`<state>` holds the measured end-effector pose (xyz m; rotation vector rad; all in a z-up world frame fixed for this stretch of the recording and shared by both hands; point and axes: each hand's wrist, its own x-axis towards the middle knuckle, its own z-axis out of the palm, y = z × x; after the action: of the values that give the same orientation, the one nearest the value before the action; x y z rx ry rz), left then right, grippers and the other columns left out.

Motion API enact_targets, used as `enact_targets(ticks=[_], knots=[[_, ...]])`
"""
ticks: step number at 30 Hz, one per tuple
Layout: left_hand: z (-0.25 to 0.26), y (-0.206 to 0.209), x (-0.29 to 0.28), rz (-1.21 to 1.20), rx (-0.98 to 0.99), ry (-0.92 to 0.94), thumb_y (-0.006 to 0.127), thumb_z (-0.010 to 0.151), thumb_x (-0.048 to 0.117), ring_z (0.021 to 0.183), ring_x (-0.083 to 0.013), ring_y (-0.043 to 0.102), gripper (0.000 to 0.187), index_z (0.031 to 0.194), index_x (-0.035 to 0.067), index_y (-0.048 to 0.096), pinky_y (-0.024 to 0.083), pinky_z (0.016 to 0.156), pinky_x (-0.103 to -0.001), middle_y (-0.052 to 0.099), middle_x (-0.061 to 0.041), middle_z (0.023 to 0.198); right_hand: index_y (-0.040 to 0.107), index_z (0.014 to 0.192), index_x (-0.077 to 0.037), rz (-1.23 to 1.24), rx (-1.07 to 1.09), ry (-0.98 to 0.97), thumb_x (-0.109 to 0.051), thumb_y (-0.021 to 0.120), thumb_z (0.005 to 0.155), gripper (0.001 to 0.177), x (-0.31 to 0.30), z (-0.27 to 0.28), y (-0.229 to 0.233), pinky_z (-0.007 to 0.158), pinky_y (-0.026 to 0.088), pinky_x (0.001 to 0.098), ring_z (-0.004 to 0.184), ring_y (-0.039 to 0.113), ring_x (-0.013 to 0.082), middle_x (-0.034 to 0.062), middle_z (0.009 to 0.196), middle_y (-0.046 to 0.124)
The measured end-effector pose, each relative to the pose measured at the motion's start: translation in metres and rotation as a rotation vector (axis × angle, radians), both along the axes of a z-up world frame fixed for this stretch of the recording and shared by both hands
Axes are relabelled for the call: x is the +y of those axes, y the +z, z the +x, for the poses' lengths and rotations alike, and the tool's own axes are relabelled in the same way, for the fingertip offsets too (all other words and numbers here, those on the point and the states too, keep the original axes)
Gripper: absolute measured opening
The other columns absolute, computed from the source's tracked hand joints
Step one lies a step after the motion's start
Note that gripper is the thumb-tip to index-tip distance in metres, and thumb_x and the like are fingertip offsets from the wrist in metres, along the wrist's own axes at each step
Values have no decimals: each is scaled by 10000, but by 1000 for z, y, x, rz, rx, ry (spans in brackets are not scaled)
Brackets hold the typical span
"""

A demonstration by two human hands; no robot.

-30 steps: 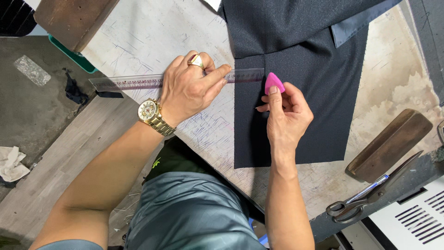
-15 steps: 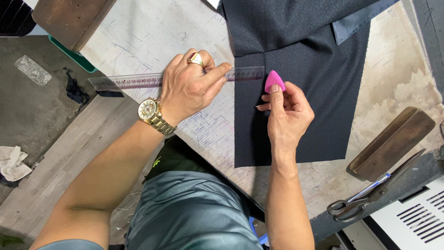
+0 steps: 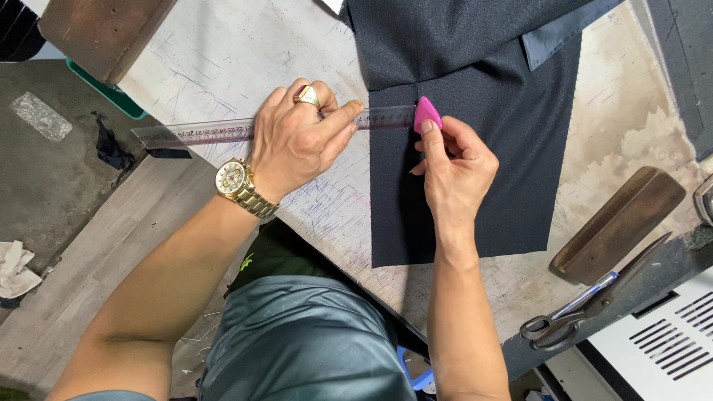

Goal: The person irons pieces of dark garment fabric on a workbench, uses a ruler and chalk to mark precise lines on a section of fabric, and then continues to press the material with a steam iron.

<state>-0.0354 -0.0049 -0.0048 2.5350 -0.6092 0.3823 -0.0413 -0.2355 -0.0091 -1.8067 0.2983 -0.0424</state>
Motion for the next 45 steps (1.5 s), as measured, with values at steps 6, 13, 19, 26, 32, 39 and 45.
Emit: enact_targets(ticks=[6, 13, 19, 26, 32, 39, 45], knots=[[-1, -1, 0, 0, -1, 2, 585, 1061, 271, 791, -244, 550, 215, 1110, 142, 750, 437, 649, -374, 480, -18, 857, 747, 984, 56, -4, 29, -7, 9, 775, 943, 68, -1, 2, 1, 400, 602, 282, 644, 730, 218, 204, 822, 724], [-3, -5, 0, 10, 8, 10, 576, 1063, 281, 796, -246, 552, 226, 1124, 151, 750, 436, 646, -374, 480, -17, 856, 684, 1072, 11, 774, 325, -227, -26, 741, 930, 158, -27, 0, 8, 392, 532, 264, 615, 693, 228, 187, 828, 717], [-1, -2, 0, 12, 3, -3, 565, 1073, 282, 803, -244, 555, 237, 1129, 146, 749, 437, 645, -370, 480, -20, 863, 681, 1191, 24, 1190, 420, -108, -65, 645, 1005, 209, -37, -8, 22, 402, 421, 161, 685, 614, 155, 171, 911, 708], [-1, -3, 0, 5, -8, 2, 549, 1074, 277, 785, -241, 547, 244, 1130, 145, 746, 431, 635, -368, 473, -19, 856, 599, 1236, 33, 1343, 435, -45, -72, 599, 1032, 229, -41, -11, 19, 399, 415, 146, 705, 585, 142, 152, 934, 670], [-1, -1, 0, 10, -3, 1, 564, 1064, 270, 777, -240, 547, 228, 1120, 147, 747, 434, 633, -365, 470, -14, 846, 567, 1237, 29, 1350, 429, -22, -81, 586, 1041, 226, -41, -13, 21, 397, 416, 139, 712, 569, 128, 127, 926, 632], [-1, -3, 0, 6, -10, -1, 586, 1053, 261, 777, -241, 552, 207, 1116, 144, 745, 439, 634, -369, 474, -17, 847, 646, 1296, -36, 1390, 391, 14, -58, 541, 1051, 267, -45, -19, 23, 423, 409, 143, 759, 495, 139, 97, 929, 548], [0, 1, 0, 4, 3, -6, 587, 1051, 262, 773, -238, 548, 212, 1123, 139, 745, 440, 630, -366, 471, -15, 847, 647, 1292, 18, 1468, 413, 18, -113, 523, 1009, 336, -48, -19, 22, 451, 422, 166, 791, 476, 168, 106, 920, 489]])
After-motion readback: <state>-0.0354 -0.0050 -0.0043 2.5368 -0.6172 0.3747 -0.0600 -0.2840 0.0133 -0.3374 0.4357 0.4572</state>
